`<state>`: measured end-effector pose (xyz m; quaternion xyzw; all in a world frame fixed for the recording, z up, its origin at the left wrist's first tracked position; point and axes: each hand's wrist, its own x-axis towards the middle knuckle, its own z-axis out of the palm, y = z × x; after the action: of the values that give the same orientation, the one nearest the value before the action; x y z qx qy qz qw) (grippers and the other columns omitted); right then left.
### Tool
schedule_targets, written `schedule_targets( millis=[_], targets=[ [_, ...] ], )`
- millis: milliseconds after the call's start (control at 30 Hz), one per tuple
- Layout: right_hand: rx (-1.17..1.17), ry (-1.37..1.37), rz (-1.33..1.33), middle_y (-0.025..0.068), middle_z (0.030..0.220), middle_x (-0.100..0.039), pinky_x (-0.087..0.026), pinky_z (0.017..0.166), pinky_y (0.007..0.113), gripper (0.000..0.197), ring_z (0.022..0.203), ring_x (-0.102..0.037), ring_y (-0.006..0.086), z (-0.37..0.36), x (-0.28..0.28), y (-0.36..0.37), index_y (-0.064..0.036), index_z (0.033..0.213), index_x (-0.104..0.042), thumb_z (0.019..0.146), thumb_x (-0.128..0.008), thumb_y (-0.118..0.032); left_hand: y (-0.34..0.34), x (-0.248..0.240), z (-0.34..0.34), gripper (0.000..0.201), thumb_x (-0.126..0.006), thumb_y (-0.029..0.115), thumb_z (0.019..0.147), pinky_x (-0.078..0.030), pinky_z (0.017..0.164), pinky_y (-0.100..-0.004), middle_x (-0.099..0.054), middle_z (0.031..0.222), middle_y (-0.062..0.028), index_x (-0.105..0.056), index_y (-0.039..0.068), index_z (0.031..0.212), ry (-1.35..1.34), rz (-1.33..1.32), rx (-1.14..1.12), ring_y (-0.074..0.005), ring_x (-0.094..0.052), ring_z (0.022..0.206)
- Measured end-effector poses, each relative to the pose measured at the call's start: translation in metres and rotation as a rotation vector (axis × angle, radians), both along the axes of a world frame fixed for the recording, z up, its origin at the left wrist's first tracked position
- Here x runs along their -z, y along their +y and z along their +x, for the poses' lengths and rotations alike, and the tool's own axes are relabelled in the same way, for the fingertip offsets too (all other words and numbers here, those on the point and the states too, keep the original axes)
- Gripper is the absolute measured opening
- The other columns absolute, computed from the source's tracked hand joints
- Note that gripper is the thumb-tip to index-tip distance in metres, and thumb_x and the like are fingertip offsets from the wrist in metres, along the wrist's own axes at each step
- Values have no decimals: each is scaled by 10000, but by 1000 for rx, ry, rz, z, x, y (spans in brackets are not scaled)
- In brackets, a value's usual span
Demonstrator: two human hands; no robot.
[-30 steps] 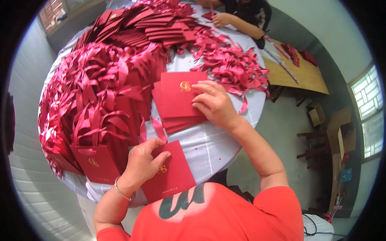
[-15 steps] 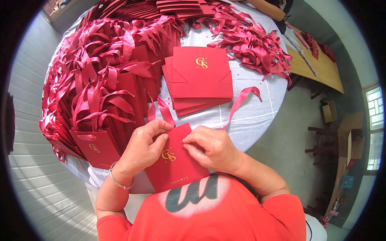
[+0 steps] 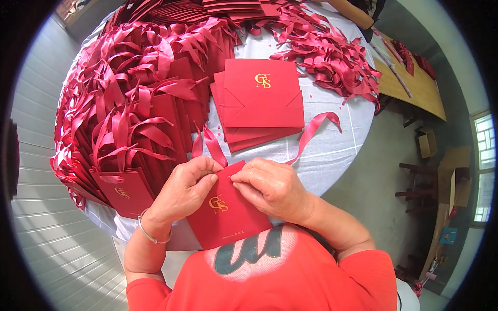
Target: The person ties red ribbons onto small red gift bags by hand.
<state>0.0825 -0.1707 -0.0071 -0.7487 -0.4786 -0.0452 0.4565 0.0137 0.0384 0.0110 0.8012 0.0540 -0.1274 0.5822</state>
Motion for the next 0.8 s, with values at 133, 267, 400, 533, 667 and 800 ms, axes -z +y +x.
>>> schedule_targets(
  millis=[133,267,400,533,667,800],
  targets=[
    [8,-43,-28,96,836,-658,-552,631,343,207,749,-675,253,-1,2,3,-23,923,-678,743,-778,4,-1,5,-2,124,-575,-8,973,-504,715,-235,-660,873,-25,-630,-55,1074,-55,-2,-1,-48,-559,808],
    [15,-114,-52,106,803,-654,-533,579,342,226,671,-659,260,-3,-4,8,-14,926,-678,730,-775,44,-2,5,-3,122,-571,-14,972,-504,709,-234,-658,869,-27,-627,-56,1072,-58,13,-6,-46,-558,802],
    [61,-112,-183,110,781,-630,-532,572,364,171,645,-643,281,-8,-14,12,-13,872,-648,744,-754,25,-3,4,-4,125,-574,-14,966,-501,681,-237,-654,856,-31,-626,-57,1071,-111,74,-2,-44,-548,777],
    [121,-98,-278,122,781,-628,-527,569,388,143,635,-638,306,-17,-27,19,-22,852,-633,761,-743,-17,-6,5,-4,123,-583,-13,948,-504,662,-254,-672,835,-59,-629,-59,1052,-140,55,-37,-62,-571,747],
    [108,-61,-480,173,754,-634,-539,604,435,97,658,-648,355,-10,-40,30,-4,803,-637,793,-700,-77,-9,8,-6,114,-577,-17,923,-517,661,-286,-695,817,-115,-638,-63,1007,-230,99,-48,-104,-618,726],
    [49,156,-389,151,686,-620,-527,624,431,99,674,-653,355,6,-41,35,-16,797,-674,799,-736,-93,-5,7,-7,111,-576,-15,910,-525,663,-300,-700,818,-138,-643,-57,989,-225,64,-81,-131,-649,727]
  ],
)
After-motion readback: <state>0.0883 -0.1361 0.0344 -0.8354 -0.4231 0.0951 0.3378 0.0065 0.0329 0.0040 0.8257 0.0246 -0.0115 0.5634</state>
